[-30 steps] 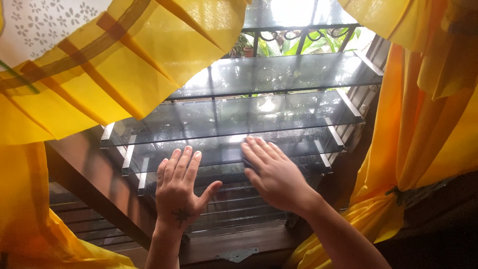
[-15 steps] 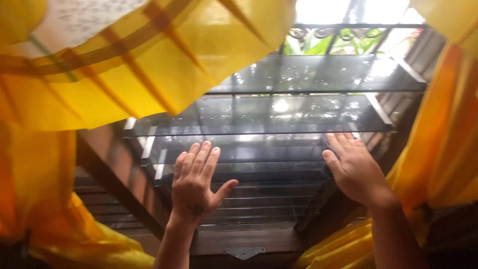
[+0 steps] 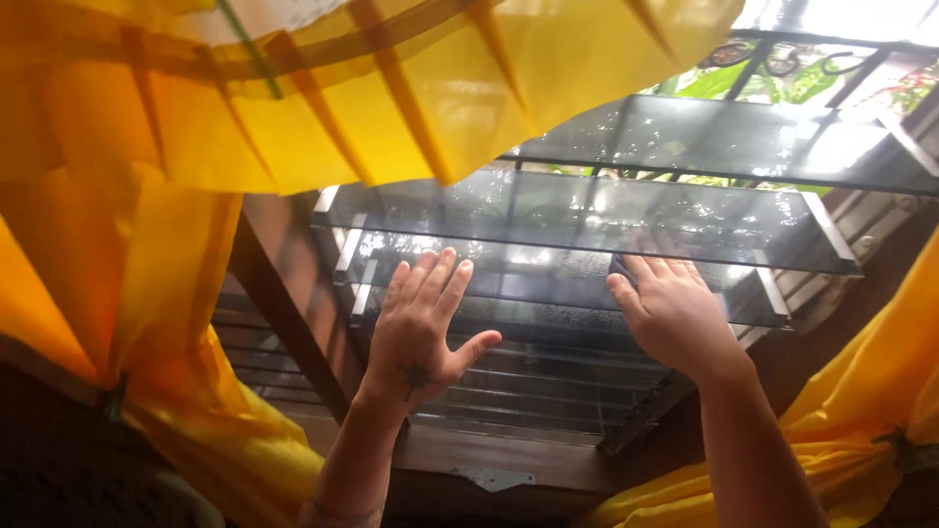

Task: The person wipes a multi-pane window using a dark cloth, moving methodically across each glass panel and the frame. They adjust the yellow curtain to access different sections and continue wiping until the end of the clip.

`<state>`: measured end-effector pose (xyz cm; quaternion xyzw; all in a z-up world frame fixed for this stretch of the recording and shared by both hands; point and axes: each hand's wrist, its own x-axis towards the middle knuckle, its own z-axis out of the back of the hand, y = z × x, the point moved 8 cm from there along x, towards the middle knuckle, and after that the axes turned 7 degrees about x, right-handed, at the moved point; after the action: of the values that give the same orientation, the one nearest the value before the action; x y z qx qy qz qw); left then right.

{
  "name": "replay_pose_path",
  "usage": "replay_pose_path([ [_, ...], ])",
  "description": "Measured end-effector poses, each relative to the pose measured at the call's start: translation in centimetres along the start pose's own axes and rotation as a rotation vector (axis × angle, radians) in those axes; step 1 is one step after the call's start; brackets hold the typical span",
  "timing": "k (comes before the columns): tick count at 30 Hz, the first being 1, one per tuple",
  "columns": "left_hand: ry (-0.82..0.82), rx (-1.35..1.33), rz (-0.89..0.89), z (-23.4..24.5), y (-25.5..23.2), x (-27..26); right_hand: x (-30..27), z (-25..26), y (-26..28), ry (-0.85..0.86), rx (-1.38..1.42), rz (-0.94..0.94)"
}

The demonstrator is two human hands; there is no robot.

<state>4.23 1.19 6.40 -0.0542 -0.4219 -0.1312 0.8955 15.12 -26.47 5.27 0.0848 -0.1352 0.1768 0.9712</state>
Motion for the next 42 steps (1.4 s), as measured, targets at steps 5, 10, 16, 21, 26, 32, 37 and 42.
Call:
replay_pose_path([
  [5, 0.016, 0.010, 0.042, 1.0, 1.5, -0.4, 1.0, -2.0, 2.5, 0.044, 0.051, 0.065],
  [10, 0.020, 0.020, 0.067, 2.5, 2.5, -1.2, 1.5, -1.5, 6.9, 0.042, 0.060, 0.134],
  [16, 0.023, 0.060, 0.102, 4.1, 3.5, -2.6, 2.5, -1.7, 11.8, 0.043, 0.068, 0.205],
  [21, 0.032, 0.100, 0.130, 5.5, 4.8, -4.0, 2.3, -0.4, 18.1, 0.090, 0.114, 0.234],
  [26, 0.039, 0.122, 0.162, 6.8, 6.2, -5.4, 3.1, 0.1, 22.9, 0.128, 0.137, 0.290],
  [32, 0.059, 0.153, 0.205, 8.9, 7.4, -7.3, 4.4, -0.9, 28.1, 0.213, 0.089, 0.361],
  [37, 0.066, 0.176, 0.245, 11.0, 8.4, -9.0, 5.5, -1.7, 31.3, 0.244, 0.078, 0.400],
  [42, 0.107, 0.225, 0.279, 13.0, 9.0, -10.7, 7.2, -4.6, 32.6, 0.201, 0.062, 0.451],
])
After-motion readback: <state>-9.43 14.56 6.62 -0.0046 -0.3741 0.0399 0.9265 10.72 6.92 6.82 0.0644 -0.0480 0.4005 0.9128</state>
